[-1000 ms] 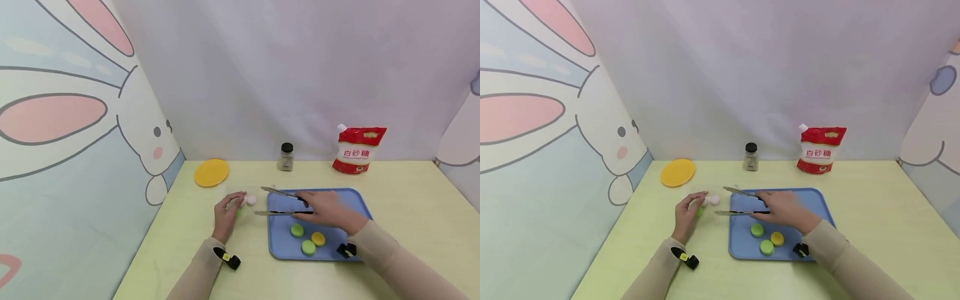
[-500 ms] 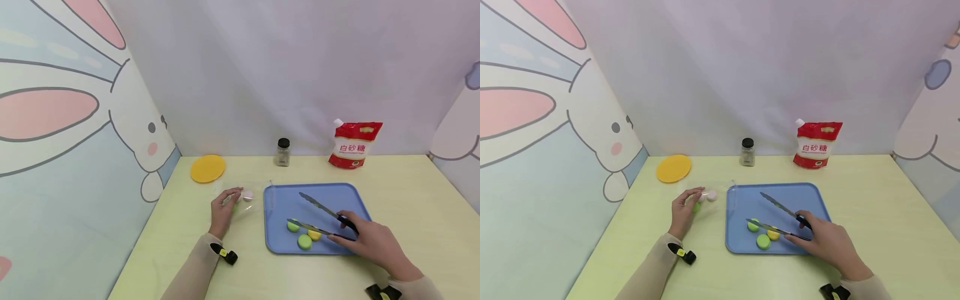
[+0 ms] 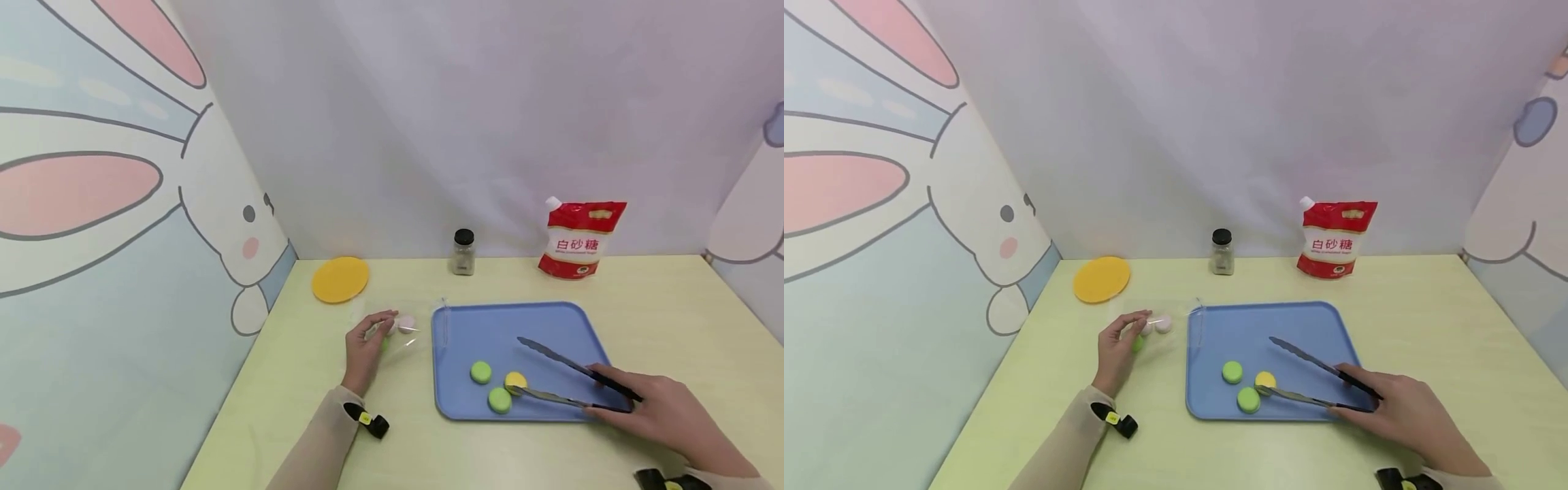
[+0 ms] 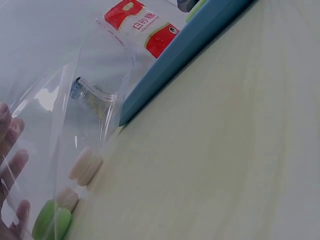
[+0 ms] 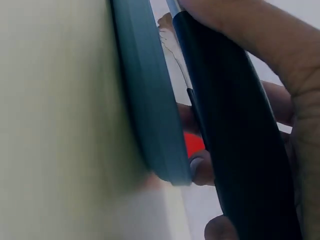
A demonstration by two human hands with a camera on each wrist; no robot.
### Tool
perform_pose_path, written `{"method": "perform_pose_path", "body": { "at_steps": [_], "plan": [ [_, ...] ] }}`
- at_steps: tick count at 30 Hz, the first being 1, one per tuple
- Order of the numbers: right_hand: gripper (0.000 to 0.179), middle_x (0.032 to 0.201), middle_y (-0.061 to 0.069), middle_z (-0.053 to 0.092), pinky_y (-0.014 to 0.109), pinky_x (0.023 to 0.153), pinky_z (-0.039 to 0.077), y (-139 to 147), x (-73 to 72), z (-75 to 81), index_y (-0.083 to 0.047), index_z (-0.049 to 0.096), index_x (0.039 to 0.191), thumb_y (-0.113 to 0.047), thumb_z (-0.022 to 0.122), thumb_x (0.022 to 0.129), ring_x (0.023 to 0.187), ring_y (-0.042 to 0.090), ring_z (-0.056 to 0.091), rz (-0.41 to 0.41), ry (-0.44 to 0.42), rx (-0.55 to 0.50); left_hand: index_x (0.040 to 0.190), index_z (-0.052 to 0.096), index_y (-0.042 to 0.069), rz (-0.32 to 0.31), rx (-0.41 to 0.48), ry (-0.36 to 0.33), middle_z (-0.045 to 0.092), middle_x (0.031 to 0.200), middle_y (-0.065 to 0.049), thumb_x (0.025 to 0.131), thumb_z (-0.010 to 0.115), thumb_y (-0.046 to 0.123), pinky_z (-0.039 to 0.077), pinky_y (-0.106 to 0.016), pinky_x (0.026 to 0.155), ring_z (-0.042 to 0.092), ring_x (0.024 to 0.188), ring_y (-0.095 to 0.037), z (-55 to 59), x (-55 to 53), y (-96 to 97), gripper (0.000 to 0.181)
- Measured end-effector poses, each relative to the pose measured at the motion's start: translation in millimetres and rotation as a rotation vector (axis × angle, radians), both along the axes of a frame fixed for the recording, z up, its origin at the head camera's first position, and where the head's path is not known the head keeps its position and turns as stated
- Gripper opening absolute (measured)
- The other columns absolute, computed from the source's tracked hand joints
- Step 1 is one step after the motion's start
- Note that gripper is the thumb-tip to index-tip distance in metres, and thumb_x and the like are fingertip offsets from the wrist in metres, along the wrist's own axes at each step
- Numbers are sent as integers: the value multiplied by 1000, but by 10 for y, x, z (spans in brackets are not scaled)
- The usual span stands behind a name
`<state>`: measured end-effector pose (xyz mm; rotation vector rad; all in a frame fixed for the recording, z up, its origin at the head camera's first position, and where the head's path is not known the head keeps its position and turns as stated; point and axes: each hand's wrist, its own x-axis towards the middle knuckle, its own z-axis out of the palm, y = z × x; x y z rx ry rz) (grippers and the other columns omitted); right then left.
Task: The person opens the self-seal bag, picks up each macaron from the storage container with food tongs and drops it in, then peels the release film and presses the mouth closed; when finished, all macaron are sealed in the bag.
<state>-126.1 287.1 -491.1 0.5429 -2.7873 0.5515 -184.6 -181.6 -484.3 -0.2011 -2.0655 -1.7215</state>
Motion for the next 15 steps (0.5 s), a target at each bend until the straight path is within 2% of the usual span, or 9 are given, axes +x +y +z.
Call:
{"method": "perform_pose_path", "body": {
  "at_steps": [3, 6, 10, 13, 15],
  "plan": [
    [79, 97, 8, 74, 30, 51, 45, -20, -35, -3, -18, 71, 124, -67, 85, 63, 69, 14, 58, -35, -4, 29, 103, 74, 3, 10, -11, 6, 76, 109, -3, 95, 71, 11, 44, -37, 108, 66, 114, -20, -6, -2, 6, 12],
    [88, 103, 19, 72, 39, 49, 49, -57, -74, 2, -10, 66, 129, -70, 81, 66, 74, 24, 64, -100, -13, 68, 103, 74, 4, 10, -13, 6, 76, 109, -2, 95, 71, 11, 43, -38, 108, 66, 115, -20, -4, -10, 7, 12],
    [96, 109, 26, 68, 45, 51, 51, -69, -94, 12, -6, 61, 133, -76, 75, 68, 78, 31, 64, -147, -106, 78, 103, 74, 4, 8, -11, 3, 76, 110, -3, 95, 71, 11, 43, -39, 109, 66, 115, -20, -9, -10, 2, 11],
    [102, 122, 29, 63, 57, 61, 54, -67, -89, 10, -7, 55, 139, -81, 68, 70, 95, 42, 64, -144, -198, 74, 102, 74, 3, 3, -3, 3, 76, 110, -4, 95, 70, 10, 43, -40, 108, 66, 114, -21, -12, -2, -2, 11],
    [104, 127, 29, 60, 62, 65, 53, -59, -81, 6, -7, 52, 142, -83, 65, 72, 103, 47, 62, -139, -229, 71, 103, 74, 2, -7, -3, 6, 75, 110, -5, 95, 70, 10, 43, -42, 108, 66, 114, -21, -12, -1, 0, 12]
  ]
}}
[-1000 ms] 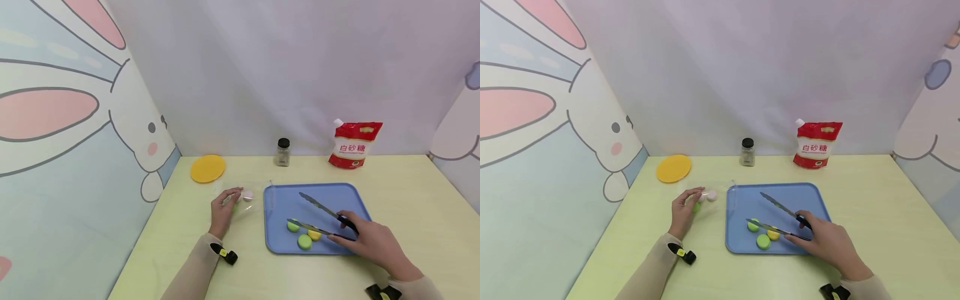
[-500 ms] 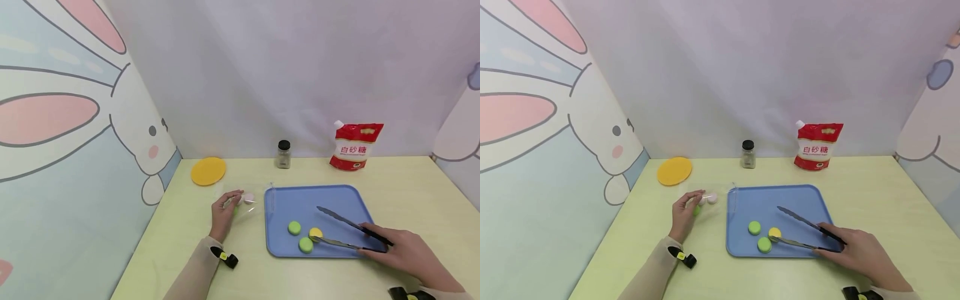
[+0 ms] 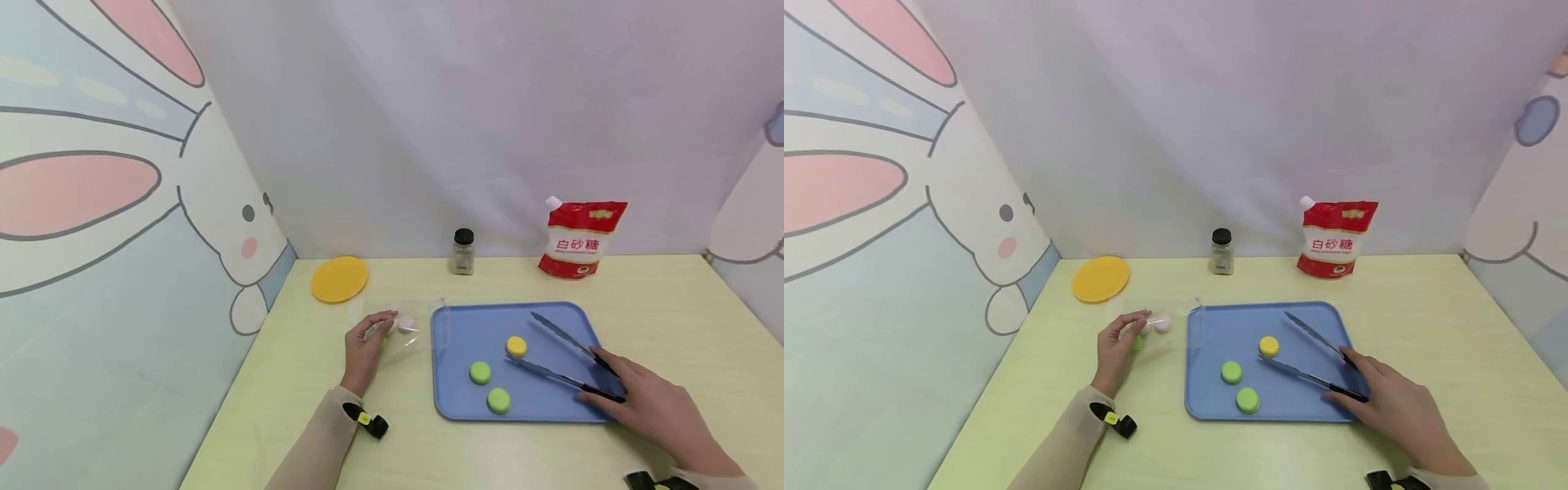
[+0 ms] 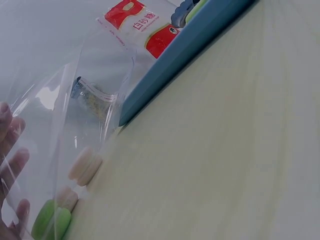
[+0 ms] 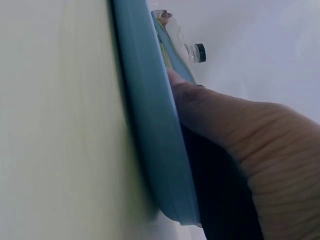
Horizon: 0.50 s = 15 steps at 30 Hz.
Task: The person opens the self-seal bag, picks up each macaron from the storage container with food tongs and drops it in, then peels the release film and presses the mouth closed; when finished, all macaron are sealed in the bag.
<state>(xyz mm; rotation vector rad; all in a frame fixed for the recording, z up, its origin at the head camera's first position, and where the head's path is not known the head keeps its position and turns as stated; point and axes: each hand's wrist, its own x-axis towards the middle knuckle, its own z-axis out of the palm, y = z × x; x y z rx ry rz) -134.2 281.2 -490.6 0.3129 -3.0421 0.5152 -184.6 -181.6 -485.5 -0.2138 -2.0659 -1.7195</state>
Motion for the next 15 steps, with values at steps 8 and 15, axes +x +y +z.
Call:
{"method": "perform_pose_path", "body": {
  "at_steps": [8, 15],
  "plan": [
    [97, 120, 17, 64, 49, 57, 53, 5, 11, -3, -12, 56, 142, -78, 70, 72, 82, 30, 64, 9, 50, 4, 103, 74, 0, 0, -1, -8, 75, 110, -4, 95, 70, 11, 43, -42, 109, 66, 115, -21, -9, 1, -2, 14],
    [93, 114, 10, 63, 35, 51, 44, 4, 28, -2, -16, 59, 141, -77, 71, 72, 70, 18, 57, -5, 75, 27, 103, 74, 4, 6, -14, -8, 75, 110, -4, 96, 70, 11, 43, -40, 109, 65, 115, -20, -25, -4, -1, 11]
  ]
}}
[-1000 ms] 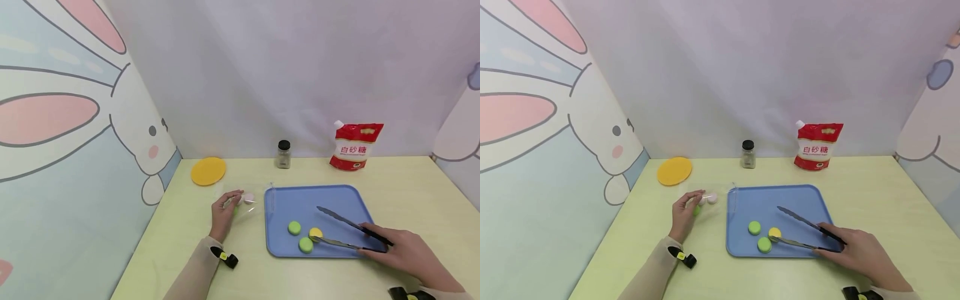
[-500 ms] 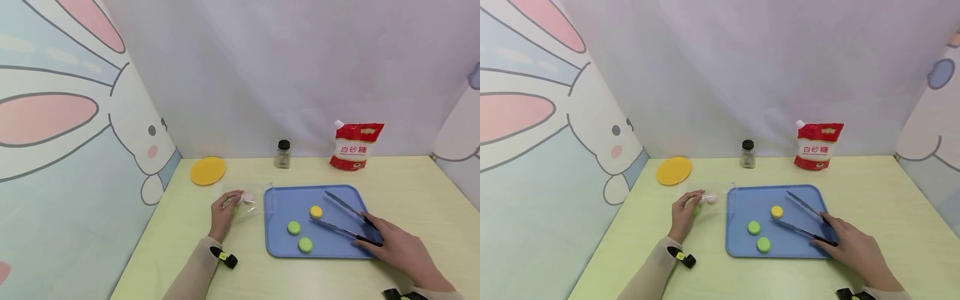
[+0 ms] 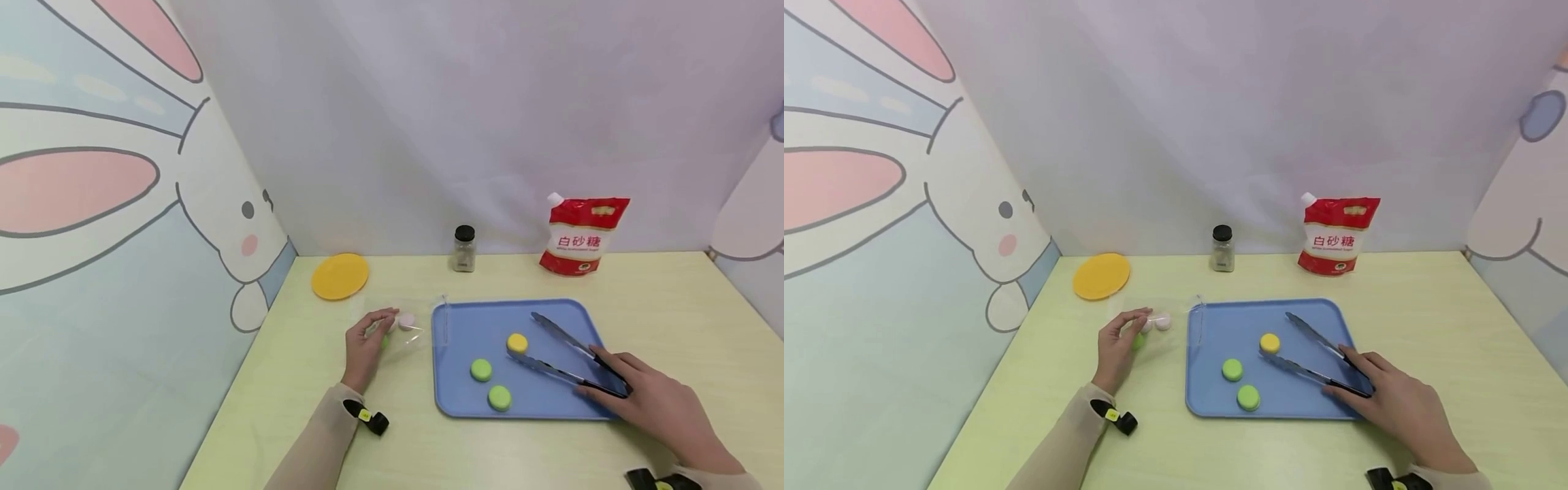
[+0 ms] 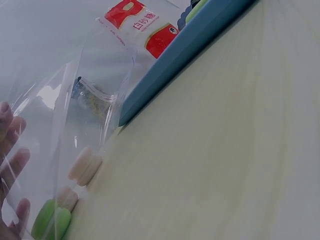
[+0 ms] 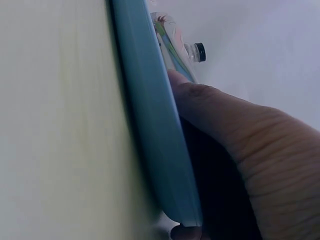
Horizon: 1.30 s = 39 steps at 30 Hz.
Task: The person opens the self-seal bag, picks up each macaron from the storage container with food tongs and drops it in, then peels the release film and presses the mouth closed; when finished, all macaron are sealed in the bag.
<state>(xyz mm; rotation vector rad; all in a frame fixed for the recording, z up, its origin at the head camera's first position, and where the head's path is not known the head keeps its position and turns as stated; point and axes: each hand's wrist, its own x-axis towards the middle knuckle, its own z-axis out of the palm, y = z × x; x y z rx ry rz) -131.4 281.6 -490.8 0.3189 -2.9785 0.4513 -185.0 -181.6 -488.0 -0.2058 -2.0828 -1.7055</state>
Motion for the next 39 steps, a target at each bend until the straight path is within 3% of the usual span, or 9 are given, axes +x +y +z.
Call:
{"method": "perform_pose_path", "body": {
  "at_steps": [11, 20, 28, 31, 33, 36, 39],
  "plan": [
    [93, 118, 15, 62, 38, 50, 45, 4, -10, -19, -13, 57, 140, -75, 73, 73, 71, 22, 59, -2, -26, -42, 102, 75, 10, -13, -4, -8, 75, 110, 1, 96, 70, 14, 43, -38, 109, 66, 115, -17, -20, -25, -23, 10],
    [94, 116, 15, 62, 35, 51, 44, 6, -23, -25, -11, 57, 139, -76, 72, 73, 71, 20, 57, -3, -38, -35, 103, 74, 1, -36, -6, 11, 75, 110, -5, 95, 69, 7, 44, -50, 107, 67, 113, -20, 37, 8, -14, 11],
    [103, 124, 24, 59, 57, 62, 52, -23, -31, -5, -4, 55, 136, -84, 65, 72, 90, 39, 63, -31, -118, -27, 103, 74, 0, -47, -15, 39, 75, 110, -7, 95, 69, 5, 46, -51, 105, 68, 111, -19, 53, 4, -11, 11],
    [103, 116, 22, 63, 55, 60, 53, -32, -42, 0, -3, 57, 132, -85, 63, 70, 86, 36, 63, -30, -127, -12, 103, 74, 0, -47, -18, 40, 75, 110, -7, 95, 69, 6, 46, -51, 105, 68, 112, -19, 41, 3, -13, 11],
    [101, 101, 16, 64, 48, 56, 51, -37, -52, 3, -3, 59, 129, -85, 64, 70, 80, 31, 61, -26, -127, -5, 103, 74, 0, -42, -19, 31, 75, 110, -6, 95, 69, 7, 45, -51, 106, 67, 112, -18, 30, 2, -14, 11],
    [97, 80, 4, 53, 37, 53, 42, -45, -53, 7, -4, 60, 127, -84, 65, 71, 71, 22, 52, -25, -137, 4, 103, 74, 3, -31, -17, 14, 75, 111, -3, 96, 69, 9, 44, -47, 108, 66, 114, -18, 14, -5, -10, 11],
    [94, 71, 1, 41, 33, 52, 32, -57, -46, 10, -5, 62, 125, -83, 66, 72, 68, 20, 48, -26, -149, 6, 103, 74, 5, -20, -16, 5, 75, 110, -3, 96, 69, 10, 43, -43, 109, 66, 115, -19, 5, -2, -9, 10]
  ]
}}
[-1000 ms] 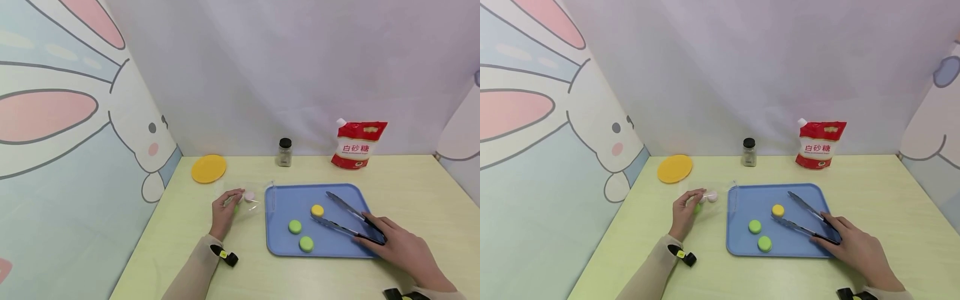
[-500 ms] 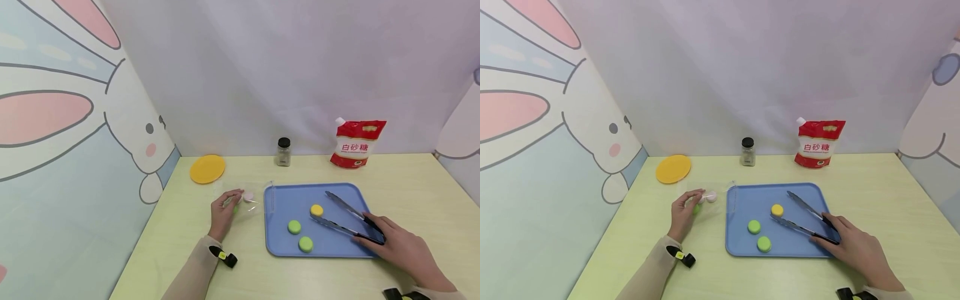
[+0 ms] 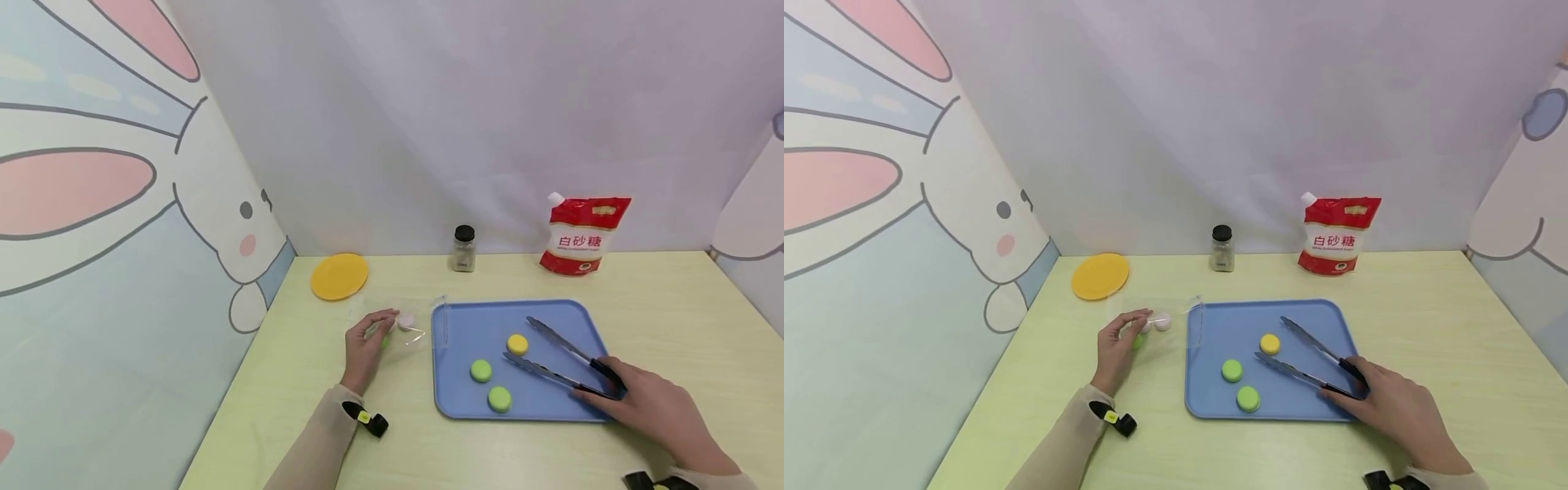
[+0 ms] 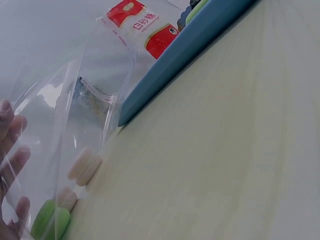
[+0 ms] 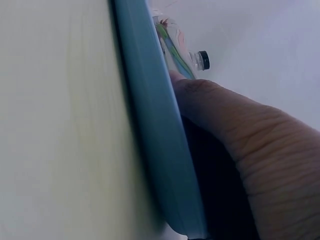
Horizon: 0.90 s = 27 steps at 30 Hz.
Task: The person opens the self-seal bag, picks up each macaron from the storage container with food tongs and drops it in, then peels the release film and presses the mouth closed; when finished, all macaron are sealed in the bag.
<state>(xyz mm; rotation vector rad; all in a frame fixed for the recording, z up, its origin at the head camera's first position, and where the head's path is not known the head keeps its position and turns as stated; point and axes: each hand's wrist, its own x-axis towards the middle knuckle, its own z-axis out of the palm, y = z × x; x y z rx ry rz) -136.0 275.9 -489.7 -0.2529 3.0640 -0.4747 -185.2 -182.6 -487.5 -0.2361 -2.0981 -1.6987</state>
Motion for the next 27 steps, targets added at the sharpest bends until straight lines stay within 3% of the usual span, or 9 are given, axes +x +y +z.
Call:
{"method": "perform_pose_path", "body": {
  "at_steps": [7, 11, 14, 27],
  "plan": [
    [86, 68, 0, 40, 32, 52, 32, -3, 21, 4, -9, 65, 122, -80, 68, 73, 67, 20, 48, 5, 4, -11, 102, 75, 5, -3, -3, 15, 75, 110, -5, 95, 70, 9, 45, -36, 107, 67, 114, -19, 10, 6, 1, 10],
    [58, 64, -3, 42, 32, 49, 27, -9, 54, 30, -21, 65, 100, -75, 67, 79, 60, 16, 44, 7, 25, -24, 103, 75, 3, -25, -2, 45, 75, 110, -8, 95, 70, 7, 48, -34, 104, 68, 111, -20, 29, 11, 0, 11],
    [48, 61, -5, 41, 31, 48, 26, -24, 81, 60, -26, 58, 89, -73, 65, 83, 57, 15, 41, 15, 26, -33, 104, 75, 3, -31, 3, 48, 75, 110, -8, 95, 69, 7, 48, -34, 104, 68, 111, -21, 24, 13, -1, 11],
    [48, 58, -6, 39, 30, 46, 25, -74, 88, 45, -24, 57, 88, -71, 64, 86, 53, 14, 41, -2, 53, -44, 103, 74, 4, -1, 3, 10, 75, 110, -3, 96, 69, 9, 45, -38, 108, 66, 115, -20, -11, -11, -1, 10]
  ]
}}
